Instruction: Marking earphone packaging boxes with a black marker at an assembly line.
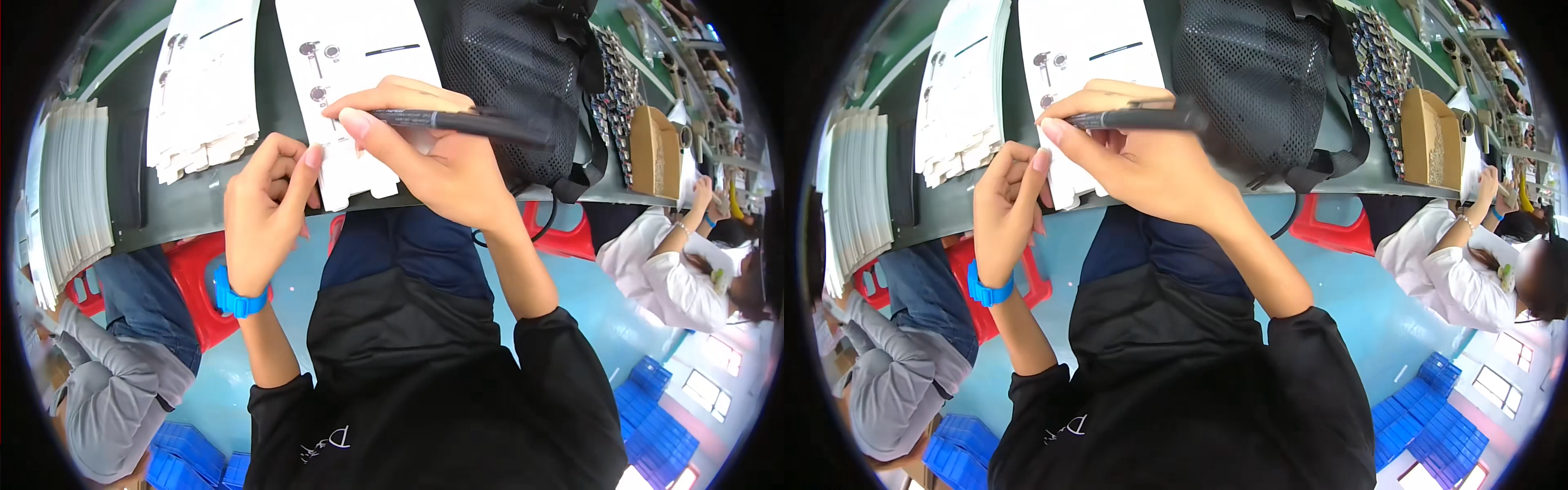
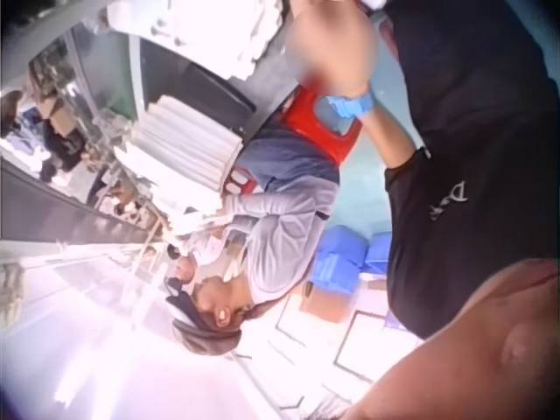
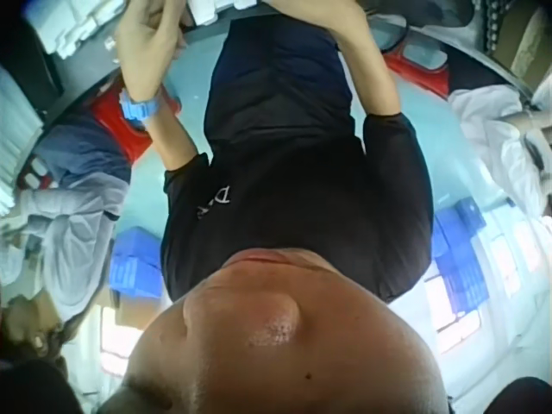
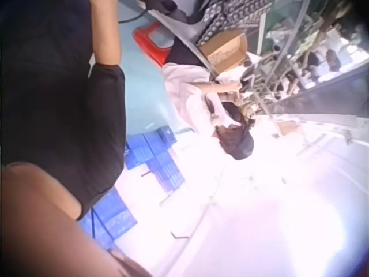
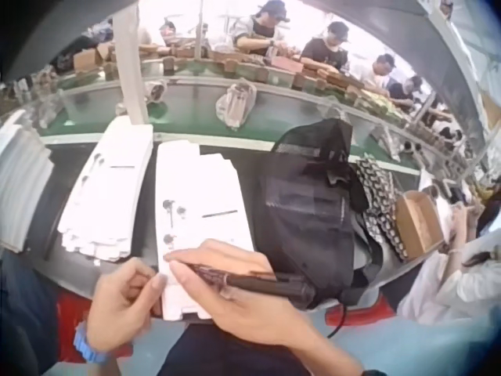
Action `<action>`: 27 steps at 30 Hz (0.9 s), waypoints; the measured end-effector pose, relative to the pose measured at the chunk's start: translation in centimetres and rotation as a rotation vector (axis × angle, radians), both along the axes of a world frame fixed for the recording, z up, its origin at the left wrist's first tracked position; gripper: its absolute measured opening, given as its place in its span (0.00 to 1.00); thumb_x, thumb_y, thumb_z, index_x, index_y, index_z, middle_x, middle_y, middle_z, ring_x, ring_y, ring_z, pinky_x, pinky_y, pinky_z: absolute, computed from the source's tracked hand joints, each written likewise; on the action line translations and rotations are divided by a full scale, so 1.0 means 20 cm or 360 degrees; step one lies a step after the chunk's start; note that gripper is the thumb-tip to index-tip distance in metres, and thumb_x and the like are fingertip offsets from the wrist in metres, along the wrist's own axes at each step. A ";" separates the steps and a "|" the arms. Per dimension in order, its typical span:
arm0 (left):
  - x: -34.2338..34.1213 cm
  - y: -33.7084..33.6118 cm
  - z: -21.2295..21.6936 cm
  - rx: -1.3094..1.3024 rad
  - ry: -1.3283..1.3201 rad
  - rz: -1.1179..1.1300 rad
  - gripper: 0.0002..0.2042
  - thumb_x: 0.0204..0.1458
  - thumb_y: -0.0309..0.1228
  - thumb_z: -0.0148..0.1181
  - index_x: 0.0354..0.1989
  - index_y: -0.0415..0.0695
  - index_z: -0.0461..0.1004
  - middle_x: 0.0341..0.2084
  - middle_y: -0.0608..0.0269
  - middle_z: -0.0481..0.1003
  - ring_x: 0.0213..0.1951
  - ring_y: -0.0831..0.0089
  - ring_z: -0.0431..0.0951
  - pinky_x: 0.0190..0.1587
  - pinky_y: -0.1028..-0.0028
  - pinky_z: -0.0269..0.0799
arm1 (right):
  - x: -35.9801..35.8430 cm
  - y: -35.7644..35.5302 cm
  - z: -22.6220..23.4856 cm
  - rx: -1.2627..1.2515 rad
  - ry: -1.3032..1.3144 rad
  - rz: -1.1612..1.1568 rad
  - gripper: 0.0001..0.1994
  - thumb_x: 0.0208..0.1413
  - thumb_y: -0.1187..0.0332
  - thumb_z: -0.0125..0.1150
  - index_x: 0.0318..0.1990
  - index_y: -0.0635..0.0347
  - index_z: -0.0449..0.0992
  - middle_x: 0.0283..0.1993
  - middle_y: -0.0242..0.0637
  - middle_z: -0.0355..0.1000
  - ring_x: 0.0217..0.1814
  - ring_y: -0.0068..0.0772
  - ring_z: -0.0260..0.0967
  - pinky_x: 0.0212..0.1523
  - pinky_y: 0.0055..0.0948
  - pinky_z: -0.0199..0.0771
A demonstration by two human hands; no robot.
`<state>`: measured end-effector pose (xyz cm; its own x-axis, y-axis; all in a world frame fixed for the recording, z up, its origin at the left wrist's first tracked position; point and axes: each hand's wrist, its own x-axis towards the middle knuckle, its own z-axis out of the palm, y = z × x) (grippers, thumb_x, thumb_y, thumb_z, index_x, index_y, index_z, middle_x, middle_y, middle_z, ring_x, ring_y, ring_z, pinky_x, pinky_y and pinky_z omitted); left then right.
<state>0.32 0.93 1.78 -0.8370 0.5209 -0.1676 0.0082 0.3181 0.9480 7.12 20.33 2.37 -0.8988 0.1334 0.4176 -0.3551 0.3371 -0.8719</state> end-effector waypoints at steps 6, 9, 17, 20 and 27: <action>0.03 0.00 -0.07 0.0007 0.0234 0.0117 0.10 0.64 0.32 0.64 0.32 0.40 0.74 0.13 0.70 0.73 0.13 0.88 0.64 0.18 0.79 0.51 | -0.06 -0.01 0.08 -0.0181 -0.0374 0.0106 0.07 0.64 0.73 0.64 0.44 0.70 0.80 0.38 0.35 0.79 0.35 0.18 0.76 0.35 0.20 0.76; 0.03 0.02 -0.06 0.0008 0.0235 0.0100 0.10 0.63 0.31 0.65 0.32 0.40 0.74 0.13 0.70 0.73 0.14 0.88 0.64 0.19 0.79 0.51 | -0.09 0.00 -0.01 -0.0181 -0.0177 -0.0032 0.06 0.59 0.72 0.68 0.37 0.66 0.79 0.23 0.31 0.76 0.23 0.15 0.73 0.24 0.17 0.69; 0.03 0.01 -0.04 -0.0025 0.0276 0.0113 0.10 0.61 0.32 0.66 0.30 0.41 0.75 0.13 0.70 0.73 0.13 0.87 0.62 0.19 0.78 0.51 | -0.07 0.00 -0.03 0.0133 -0.0093 -0.0123 0.09 0.57 0.76 0.71 0.27 0.66 0.76 0.21 0.27 0.73 0.22 0.11 0.69 0.23 0.13 0.63; 0.02 0.01 -0.06 -0.0012 0.0304 0.0107 0.10 0.61 0.32 0.66 0.30 0.41 0.75 0.13 0.70 0.72 0.13 0.87 0.62 0.19 0.78 0.51 | -0.07 0.01 -0.03 0.0239 0.0043 -0.0178 0.10 0.55 0.77 0.72 0.26 0.64 0.75 0.18 0.26 0.72 0.19 0.09 0.65 0.21 0.13 0.58; 0.02 0.02 -0.07 0.0037 0.0288 0.0120 0.09 0.60 0.31 0.66 0.30 0.42 0.75 0.13 0.70 0.73 0.13 0.86 0.62 0.19 0.78 0.52 | -0.08 0.01 -0.04 0.0265 0.0086 -0.0147 0.11 0.53 0.77 0.72 0.24 0.61 0.74 0.17 0.24 0.70 0.18 0.09 0.59 0.21 0.14 0.54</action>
<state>0.73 1.26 0.28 -0.8892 0.4575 0.0009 0.1564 0.3022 0.9403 5.55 20.45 1.53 -0.8615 0.1391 0.4883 -0.3610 0.5085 -0.7817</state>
